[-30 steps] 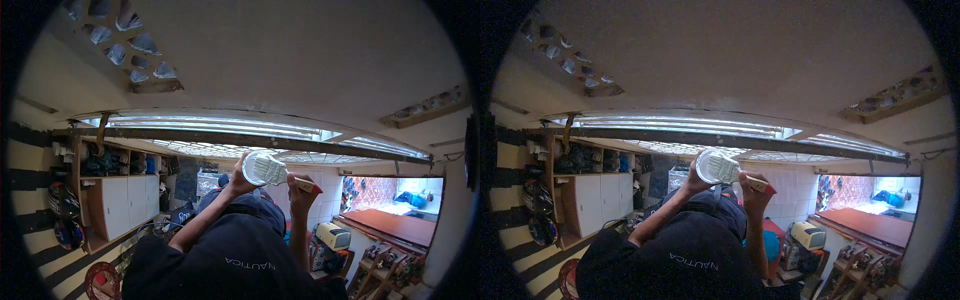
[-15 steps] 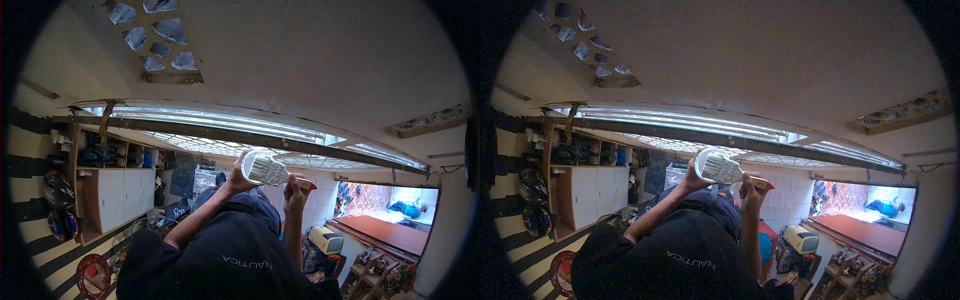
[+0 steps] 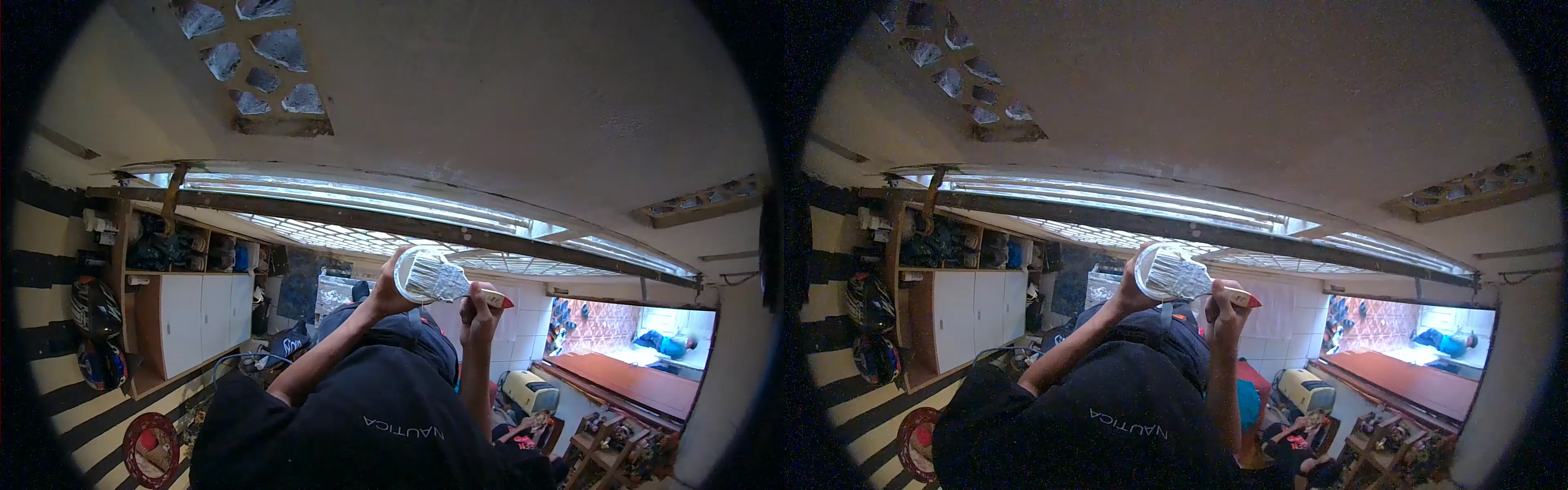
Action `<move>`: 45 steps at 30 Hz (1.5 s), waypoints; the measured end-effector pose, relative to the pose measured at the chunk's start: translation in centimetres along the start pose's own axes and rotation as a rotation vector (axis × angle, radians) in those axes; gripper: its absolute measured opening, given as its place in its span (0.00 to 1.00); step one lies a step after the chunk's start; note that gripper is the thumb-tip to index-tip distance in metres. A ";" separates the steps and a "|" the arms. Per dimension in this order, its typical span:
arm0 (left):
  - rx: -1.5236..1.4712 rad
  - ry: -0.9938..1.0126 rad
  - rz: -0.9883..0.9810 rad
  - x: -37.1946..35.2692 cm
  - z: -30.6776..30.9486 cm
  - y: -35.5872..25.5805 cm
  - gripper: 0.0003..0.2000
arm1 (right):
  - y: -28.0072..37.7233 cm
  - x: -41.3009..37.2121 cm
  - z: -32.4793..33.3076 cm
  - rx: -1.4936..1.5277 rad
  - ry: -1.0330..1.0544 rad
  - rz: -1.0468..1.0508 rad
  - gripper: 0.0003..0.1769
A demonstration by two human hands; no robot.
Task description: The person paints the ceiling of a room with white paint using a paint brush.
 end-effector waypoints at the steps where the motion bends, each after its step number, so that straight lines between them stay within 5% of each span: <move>1: 0.001 -0.001 -0.002 0.0 0.0 0.1 0.28 | 0.0 0.1 0.0 0.011 -0.001 -0.014 0.05; 45: -0.093 -0.028 0.095 0.3 0.4 -0.5 0.29 | 0.9 0.3 -1.0 -0.023 -0.022 0.008 0.07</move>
Point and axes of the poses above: each hand's wrist, its own x-axis towards the middle knuckle, its own z-axis out of the back of the hand, y = z × x, the point moved 3 cm from there along x, towards the middle knuckle, and after that the axes turned 14 degrees about -x, right-handed, at the moved point
